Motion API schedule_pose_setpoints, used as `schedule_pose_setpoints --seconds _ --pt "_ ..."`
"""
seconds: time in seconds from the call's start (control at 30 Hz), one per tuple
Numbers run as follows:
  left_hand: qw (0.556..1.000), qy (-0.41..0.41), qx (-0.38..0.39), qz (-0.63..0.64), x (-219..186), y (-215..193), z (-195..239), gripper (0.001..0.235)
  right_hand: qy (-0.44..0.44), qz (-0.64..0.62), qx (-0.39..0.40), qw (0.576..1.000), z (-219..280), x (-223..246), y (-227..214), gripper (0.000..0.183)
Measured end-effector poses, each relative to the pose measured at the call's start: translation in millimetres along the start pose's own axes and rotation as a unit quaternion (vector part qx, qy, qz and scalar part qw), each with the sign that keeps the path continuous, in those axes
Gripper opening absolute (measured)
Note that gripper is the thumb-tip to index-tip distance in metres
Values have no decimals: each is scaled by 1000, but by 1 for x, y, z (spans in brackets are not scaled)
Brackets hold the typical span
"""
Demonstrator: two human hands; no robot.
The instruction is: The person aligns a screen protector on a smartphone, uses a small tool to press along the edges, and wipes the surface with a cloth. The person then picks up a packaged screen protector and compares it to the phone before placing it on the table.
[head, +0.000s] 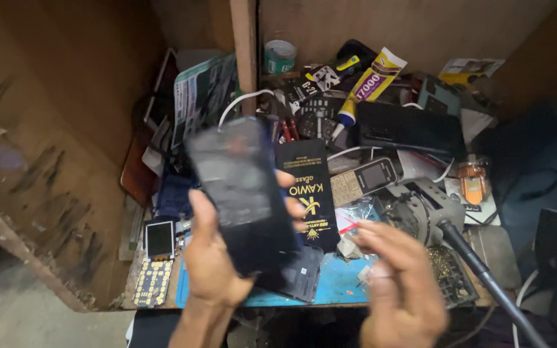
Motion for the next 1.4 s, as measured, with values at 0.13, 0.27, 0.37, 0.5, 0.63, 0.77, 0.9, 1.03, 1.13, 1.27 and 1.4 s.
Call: schedule_pose_setpoints --seconds 0.13,0.27,0.37,0.5,0.63,0.77,0.9,1.03,1.13,1.27,1.4 --pt "996 23 -89 13 -12 -19 2 79 46 -85 -9 995 -5 -12 -12 30" --pt "994 18 -107 -26 -1 -17 0 80 75 30 26 996 -7 -16 6 19" --pt "995 -6 -96 -31 6 -14 1 82 79 162 90 980 -18 -16 27 22" --pt "993 -53 -100 12 21 -12 2 76 15 273 114 955 -51 -13 54 37" --pt "992 -16 -90 -86 14 -8 2 55 -78 377 121 915 -64 -6 82 52" --pt "989 -23 -103 -103 16 -11 3 53 12 415 153 897 -61 -28 87 49" --pt "990 -37 -102 -94 19 -9 3 55 -14 362 127 923 -63 -28 89 32" --pt "991 -28 -104 -77 19 -4 2 53 -10 263 98 960 -69 -22 84 25" --pt "990 -12 -124 -71 12 -6 2 51 -39 226 10 973 -74 3 59 22" --pt "986 -15 -159 -53 9 -11 3 48 -17 79 -80 994 -77 29 11 34" --pt "985 -13 -169 -23 12 -8 3 46 98 -50 -37 993 -58 17 -13 42"
Point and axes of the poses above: each hand's wrist, its own z-axis away from the middle knuckle, its own y-axis out of the palm, x = y × z, the point moved 9 cm from there along -z, towards the middle knuckle, and after that the axes turned 10 degrees about -x, right-handed, at the moved point
